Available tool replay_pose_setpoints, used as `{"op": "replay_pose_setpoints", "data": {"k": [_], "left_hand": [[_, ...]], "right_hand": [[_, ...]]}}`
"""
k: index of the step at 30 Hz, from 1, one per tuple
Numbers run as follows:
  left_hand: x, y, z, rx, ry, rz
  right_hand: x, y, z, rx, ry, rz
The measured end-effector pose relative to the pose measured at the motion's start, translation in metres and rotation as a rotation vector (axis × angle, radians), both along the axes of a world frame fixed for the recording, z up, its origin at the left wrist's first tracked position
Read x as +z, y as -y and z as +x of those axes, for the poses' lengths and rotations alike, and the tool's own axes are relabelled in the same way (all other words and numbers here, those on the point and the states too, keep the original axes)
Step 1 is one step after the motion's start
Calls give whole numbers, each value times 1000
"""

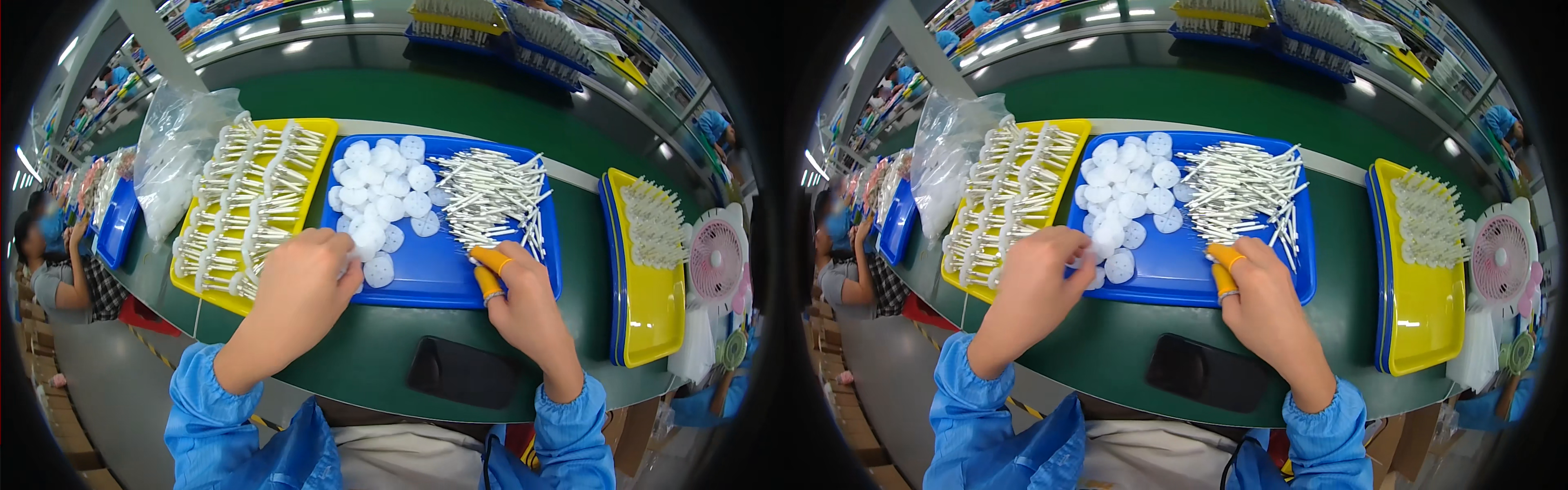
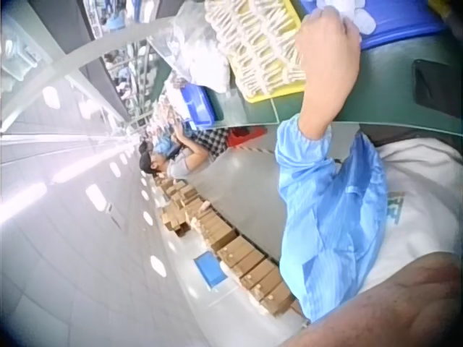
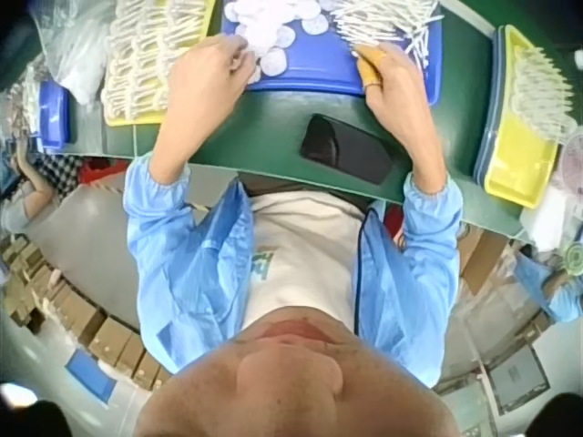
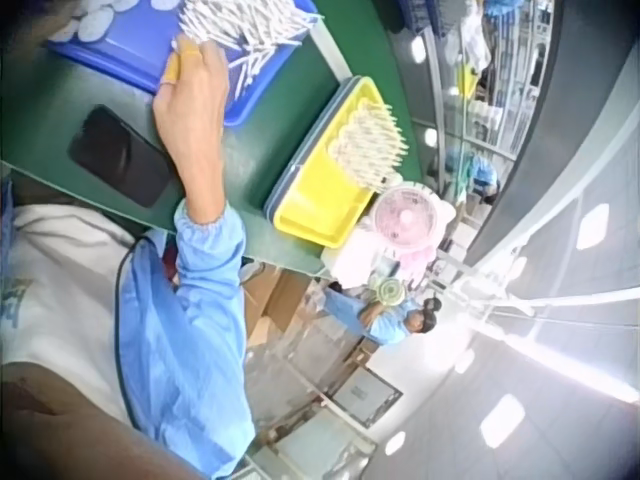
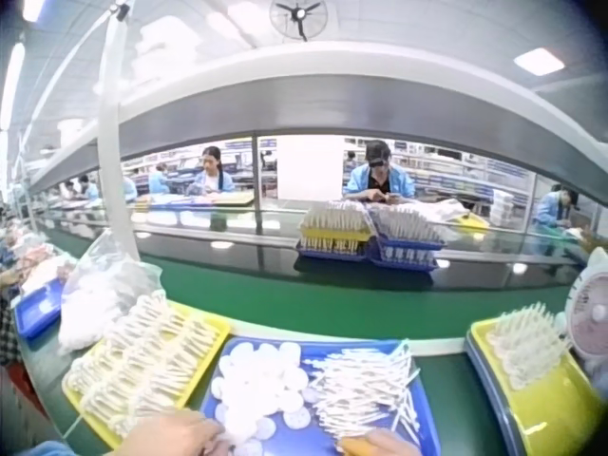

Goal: The person repeatedly picks a white circular plastic piece and a white stick, inserts the stick into the piece, and places the assembled unit into a yellow tray. This assembly cycle continues throughout the clip.

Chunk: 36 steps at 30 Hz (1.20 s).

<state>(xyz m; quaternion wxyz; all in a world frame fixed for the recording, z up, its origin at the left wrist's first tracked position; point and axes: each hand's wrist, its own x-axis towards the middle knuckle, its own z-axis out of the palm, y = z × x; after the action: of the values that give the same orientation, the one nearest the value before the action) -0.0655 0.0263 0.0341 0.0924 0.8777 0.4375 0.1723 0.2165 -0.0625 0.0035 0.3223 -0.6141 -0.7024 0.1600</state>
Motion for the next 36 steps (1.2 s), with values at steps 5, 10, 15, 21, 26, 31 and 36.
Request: {"op": "replay_pose_setpoints", "data": {"k": [5,10,15,21,26,31,36], "left_hand": [[6,6,25,8,531,-367],[-12,5,57,-196,707,-614],[-19,14,66,-99,760,-833],[-32,14,68,-96,794,-670],[-32,15,66,-83,769,-610],[-29,14,65,-104,709,-488],[-25,17,68,-84,652,-411]], "right_hand": [[18,10,-13,66,-227,53],[23,14,-13,22,-240,165],[17,16,-14,85,-97,188],[11,16,-11,167,-35,193],[7,14,-11,149,-29,213],[4,13,-8,118,-15,182],[7,13,-11,98,-41,128]]}}
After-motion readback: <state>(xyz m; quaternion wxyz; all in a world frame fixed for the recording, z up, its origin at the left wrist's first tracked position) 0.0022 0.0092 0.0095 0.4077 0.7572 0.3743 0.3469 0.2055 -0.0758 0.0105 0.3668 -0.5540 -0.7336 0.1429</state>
